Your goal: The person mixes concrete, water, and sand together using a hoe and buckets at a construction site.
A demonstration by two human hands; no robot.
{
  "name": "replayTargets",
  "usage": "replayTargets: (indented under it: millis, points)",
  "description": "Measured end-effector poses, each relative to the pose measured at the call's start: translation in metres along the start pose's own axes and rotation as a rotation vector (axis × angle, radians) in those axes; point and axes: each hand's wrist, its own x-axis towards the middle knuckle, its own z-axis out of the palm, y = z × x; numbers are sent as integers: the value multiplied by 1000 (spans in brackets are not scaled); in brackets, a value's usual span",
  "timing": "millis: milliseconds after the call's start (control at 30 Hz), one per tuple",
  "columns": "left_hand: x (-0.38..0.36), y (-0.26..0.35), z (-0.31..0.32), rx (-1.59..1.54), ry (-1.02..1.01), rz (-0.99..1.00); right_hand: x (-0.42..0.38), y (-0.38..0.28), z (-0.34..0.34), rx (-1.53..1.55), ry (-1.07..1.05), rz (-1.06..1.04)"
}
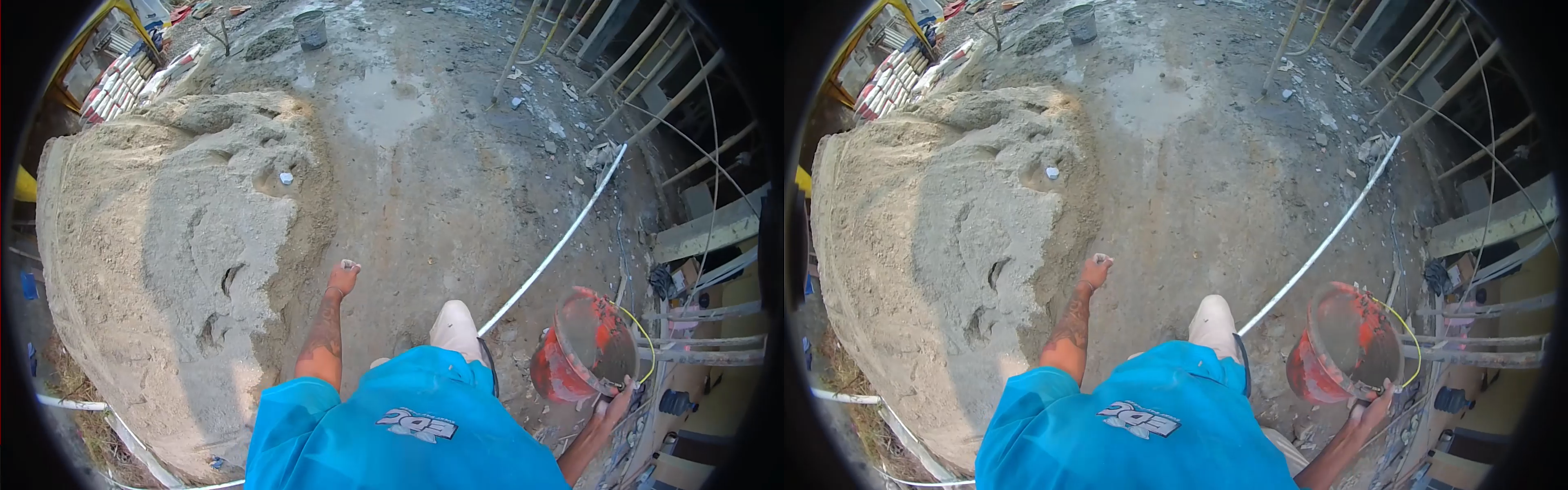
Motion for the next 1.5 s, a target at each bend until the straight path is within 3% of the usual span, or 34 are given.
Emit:
replayTargets:
  millis: [100,200,233,267,300,333,367,400,467,500,533,567,633,700,733,833,967,1000,1033,1067,1100,1167,1233,1300,1367,1467,1500]
  points:
    - [42,-7,-45,-27,129,-22,34,27,98,-59,-87,50]
    - [60,-29,-100,-120,349,-202,84,66,180,-105,-168,100]
    - [70,-64,-112,55,460,-233,82,72,219,-90,-194,113]
    - [81,-114,-120,-58,482,-372,82,79,256,-80,-217,126]
    - [62,-94,-134,60,535,-498,86,86,295,-80,-226,109]
    - [72,-160,-138,105,369,-680,94,96,335,-68,-244,115]
    - [54,-150,-137,117,508,-879,97,106,361,-113,-220,103]
    - [42,-158,-134,25,468,-950,101,113,386,-161,-201,86]
    - [17,-91,-123,-405,608,-1018,118,126,446,-190,-284,136]
    - [12,-161,-103,-445,486,-1011,120,128,477,-235,-303,128]
    - [8,-146,-93,-677,565,-1099,125,130,504,-288,-320,116]
    - [-1,-125,-80,-678,624,-1094,138,138,528,-283,-363,120]
    - [-4,-133,-65,-827,449,-1334,132,140,595,-188,-316,106]
    - [6,-171,-31,-843,476,-1445,121,137,655,-165,-391,88]
    - [43,-180,-39,-805,426,-1432,130,145,677,-193,-459,88]
    - [143,-205,-45,-701,384,-1342,137,168,756,-217,-336,34]
    - [281,-210,-94,-721,542,-1219,136,197,853,-89,-400,57]
    - [334,-203,-133,-749,580,-1223,144,207,885,-82,-442,70]
    - [412,-137,-161,-709,524,-1155,150,218,903,-96,-335,58]
    - [482,-9,-210,-654,468,-1096,151,230,915,-121,-221,55]
    - [559,-9,-234,-632,414,-998,151,236,931,-128,-243,87]
    - [696,111,-294,-803,453,-671,156,242,979,-54,-219,126]
    - [807,194,-346,-815,436,-241,161,255,1028,-89,-216,121]
    - [879,279,-395,-864,443,43,169,265,1074,-134,-205,97]
    - [936,329,-431,-891,468,214,171,276,1114,-208,-223,53]
    - [1007,310,-451,-896,525,192,178,287,1188,-247,-135,-1]
    - [1021,284,-443,-742,639,56,173,288,1215,-214,-155,40]
